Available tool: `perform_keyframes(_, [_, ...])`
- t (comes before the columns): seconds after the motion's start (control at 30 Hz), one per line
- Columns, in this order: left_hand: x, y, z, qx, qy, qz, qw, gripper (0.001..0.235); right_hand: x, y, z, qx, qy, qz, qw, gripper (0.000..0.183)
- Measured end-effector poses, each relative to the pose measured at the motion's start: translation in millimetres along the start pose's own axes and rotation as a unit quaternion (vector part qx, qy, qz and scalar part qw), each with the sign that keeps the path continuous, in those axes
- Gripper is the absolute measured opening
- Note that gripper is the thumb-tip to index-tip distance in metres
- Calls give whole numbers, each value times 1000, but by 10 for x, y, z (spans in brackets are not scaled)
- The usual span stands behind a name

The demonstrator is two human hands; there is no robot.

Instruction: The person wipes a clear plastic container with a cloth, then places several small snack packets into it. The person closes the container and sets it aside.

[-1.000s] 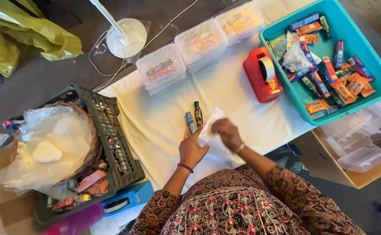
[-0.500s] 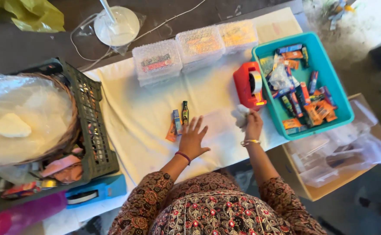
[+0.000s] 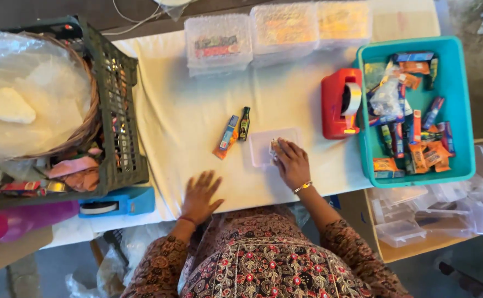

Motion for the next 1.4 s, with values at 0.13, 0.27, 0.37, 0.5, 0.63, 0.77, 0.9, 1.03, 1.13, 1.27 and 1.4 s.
perform_keyframes(0.13, [-191,343,52,-49,-36,0,998,77,-143,-34,23,-22,-3,30,999,47])
perform_keyframes(0.27, [-159,527,179,-98,-38,-47,993,88,-152,-37,2,-9,2,3,1000,46])
perform_keyframes(0.37, [-167,739,225,-158,-24,-68,985,100,-98,114,99,-20,-11,23,999,47])
perform_keyframes(0.5, [-276,364,47,-158,42,-104,981,117,-173,92,161,-123,-50,66,989,49])
perform_keyframes(0.63, [-489,-614,-431,-61,91,-116,987,118,-150,-9,-177,-160,-120,38,979,36])
perform_keyframes(0.77, [-689,-1418,-786,7,77,-45,996,128,-212,-279,-322,-62,-93,-32,993,39])
perform_keyframes(0.9, [-699,-1661,-877,17,55,-12,998,127,147,-267,-60,-22,-88,-33,995,40])
perform_keyframes(1.03, [-754,-1629,-891,-9,72,-13,997,123,155,139,12,-59,-63,38,996,50])
perform_keyframes(1.13, [-755,-1634,-867,-18,87,-26,996,124,56,209,-270,-94,-33,107,989,54])
perform_keyframes(1.27, [-755,-1625,-885,-18,108,-40,993,123,57,-81,-309,-2,88,120,989,60])
perform_keyframes(1.4, [-599,-1633,-807,-17,116,-75,990,117,272,-242,195,0,44,103,994,62])
Point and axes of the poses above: each hand's wrist, its own y-axis away from the middle knuckle, its own x-axis out of the palm, z = x × y, the point moved 3 cm from there along -y, towards the middle knuckle
